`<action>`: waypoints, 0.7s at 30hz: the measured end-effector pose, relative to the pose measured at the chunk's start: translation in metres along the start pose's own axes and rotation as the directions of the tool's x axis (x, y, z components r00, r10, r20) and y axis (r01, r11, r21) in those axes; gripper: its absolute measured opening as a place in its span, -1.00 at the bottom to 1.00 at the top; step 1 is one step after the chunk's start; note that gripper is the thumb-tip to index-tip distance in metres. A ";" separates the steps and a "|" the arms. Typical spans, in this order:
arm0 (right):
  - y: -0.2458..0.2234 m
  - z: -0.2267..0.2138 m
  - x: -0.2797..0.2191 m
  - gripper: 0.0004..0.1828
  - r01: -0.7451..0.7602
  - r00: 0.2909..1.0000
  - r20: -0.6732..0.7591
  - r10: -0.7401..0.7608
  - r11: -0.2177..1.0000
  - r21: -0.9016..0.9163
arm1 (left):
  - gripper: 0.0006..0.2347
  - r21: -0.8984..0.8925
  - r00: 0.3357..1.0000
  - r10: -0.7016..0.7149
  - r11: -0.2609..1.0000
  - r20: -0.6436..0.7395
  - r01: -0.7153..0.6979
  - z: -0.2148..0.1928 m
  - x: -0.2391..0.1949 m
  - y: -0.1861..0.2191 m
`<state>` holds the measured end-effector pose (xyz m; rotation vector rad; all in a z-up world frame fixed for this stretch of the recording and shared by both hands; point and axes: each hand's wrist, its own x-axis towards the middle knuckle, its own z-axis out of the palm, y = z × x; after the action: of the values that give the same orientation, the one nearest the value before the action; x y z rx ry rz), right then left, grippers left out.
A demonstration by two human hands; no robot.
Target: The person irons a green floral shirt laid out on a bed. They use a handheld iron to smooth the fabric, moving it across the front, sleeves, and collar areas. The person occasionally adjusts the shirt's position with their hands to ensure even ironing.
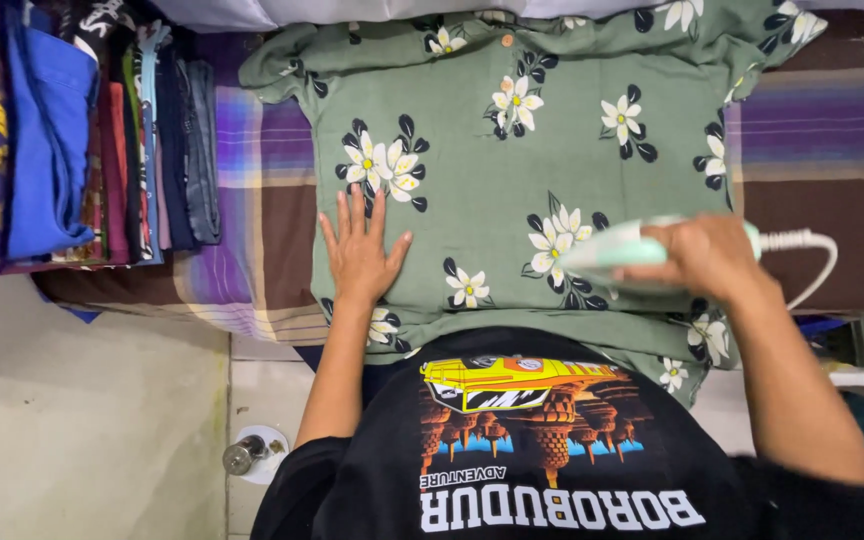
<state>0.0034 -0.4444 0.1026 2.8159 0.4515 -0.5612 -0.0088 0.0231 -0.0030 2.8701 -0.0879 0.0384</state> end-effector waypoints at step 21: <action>-0.176 -0.130 0.180 -0.43 0.257 0.862 -0.497 -0.096 0.930 0.265 | -0.36 0.006 0.994 -0.009 1.000 -0.105 0.009 -0.011 -0.023 -0.019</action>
<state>0.1443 -0.1994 0.1171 3.2500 0.7848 0.0595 -0.0305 0.0452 0.0018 2.8687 -0.0542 0.1886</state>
